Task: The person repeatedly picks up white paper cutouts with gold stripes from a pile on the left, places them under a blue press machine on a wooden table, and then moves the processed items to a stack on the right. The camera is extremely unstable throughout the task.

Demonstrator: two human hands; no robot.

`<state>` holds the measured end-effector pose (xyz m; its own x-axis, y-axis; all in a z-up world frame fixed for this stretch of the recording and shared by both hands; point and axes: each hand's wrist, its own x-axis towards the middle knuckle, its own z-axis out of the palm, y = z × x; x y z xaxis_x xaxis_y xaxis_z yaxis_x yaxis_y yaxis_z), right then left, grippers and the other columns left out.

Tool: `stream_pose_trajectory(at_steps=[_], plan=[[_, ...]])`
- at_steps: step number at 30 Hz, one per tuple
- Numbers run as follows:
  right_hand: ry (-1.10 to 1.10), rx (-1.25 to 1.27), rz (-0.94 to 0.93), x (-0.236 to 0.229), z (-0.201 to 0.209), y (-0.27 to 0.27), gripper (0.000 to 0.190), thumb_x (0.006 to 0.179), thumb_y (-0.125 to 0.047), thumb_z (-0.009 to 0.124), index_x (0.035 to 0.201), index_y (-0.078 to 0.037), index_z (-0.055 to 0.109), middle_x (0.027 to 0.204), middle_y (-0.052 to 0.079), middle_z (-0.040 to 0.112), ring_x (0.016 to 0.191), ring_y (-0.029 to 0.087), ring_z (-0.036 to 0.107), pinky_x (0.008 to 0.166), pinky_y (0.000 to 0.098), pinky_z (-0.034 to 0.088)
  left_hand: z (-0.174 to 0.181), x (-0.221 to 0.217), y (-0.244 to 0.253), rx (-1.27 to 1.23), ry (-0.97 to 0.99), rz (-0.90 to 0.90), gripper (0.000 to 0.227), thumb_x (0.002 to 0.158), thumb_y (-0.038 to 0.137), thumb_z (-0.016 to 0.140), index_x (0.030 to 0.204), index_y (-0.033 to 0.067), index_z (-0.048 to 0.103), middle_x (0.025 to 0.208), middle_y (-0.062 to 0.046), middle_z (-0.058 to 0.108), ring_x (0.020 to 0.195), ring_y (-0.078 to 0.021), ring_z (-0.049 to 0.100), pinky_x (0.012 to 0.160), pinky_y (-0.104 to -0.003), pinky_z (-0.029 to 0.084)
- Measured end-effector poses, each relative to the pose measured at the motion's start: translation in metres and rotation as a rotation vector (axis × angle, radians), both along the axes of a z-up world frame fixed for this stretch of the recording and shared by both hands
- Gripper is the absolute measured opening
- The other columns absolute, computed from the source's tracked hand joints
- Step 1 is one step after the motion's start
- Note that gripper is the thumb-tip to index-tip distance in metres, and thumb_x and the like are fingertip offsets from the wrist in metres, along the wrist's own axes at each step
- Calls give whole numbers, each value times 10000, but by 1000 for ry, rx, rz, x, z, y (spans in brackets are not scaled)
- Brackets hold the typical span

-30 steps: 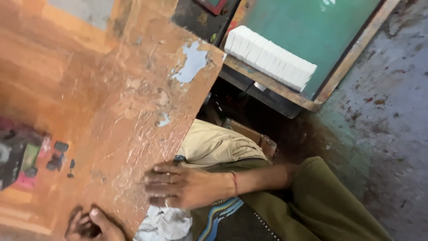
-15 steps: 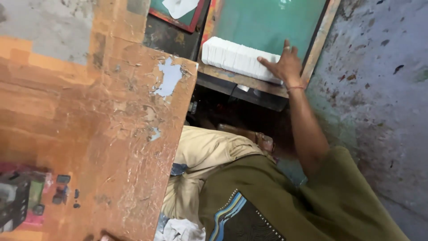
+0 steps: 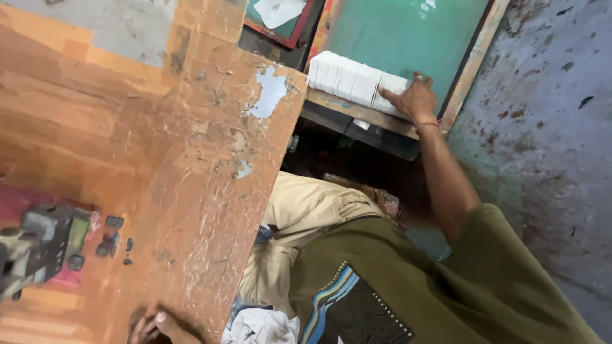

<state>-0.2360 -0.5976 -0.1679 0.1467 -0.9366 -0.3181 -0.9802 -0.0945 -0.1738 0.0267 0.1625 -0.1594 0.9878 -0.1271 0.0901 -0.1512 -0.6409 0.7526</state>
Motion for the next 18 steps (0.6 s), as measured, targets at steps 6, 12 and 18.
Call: stream_pose_trajectory(at_steps=[6, 12, 18], plan=[[105, -68, -12, 8, -22, 2, 1198, 710, -760, 786, 1524, 27, 395, 1468, 293, 428, 1159, 552, 581, 975, 557, 512, 36, -5, -35, 55, 8, 72, 417, 1110, 232, 759, 1296, -92, 573, 1110, -175, 673, 1039, -230, 668, 941, -302, 531], [107, -3, -75, 3, -33, -13, 1164, 695, -672, 781, 1555, 12, 394, 1479, 282, 445, 1193, 530, 587, 1007, 535, 512, 65, -13, -69, 130, -47, 75, 377, 1123, 212, 759, 1254, -89, 575, 1109, -183, 674, 1000, -227, 658, 948, -325, 525], [-334, 97, -168, -55, -5, -58, 1003, 701, -546, 846, 1366, 142, 549, 1158, 246, 691, 1024, 334, 723, 881, 396, 588, 76, -19, -84, 147, -63, 109, 329, 1116, 187, 762, 1216, -71, 585, 1088, -168, 687, 982, -220, 648, 941, -330, 504]])
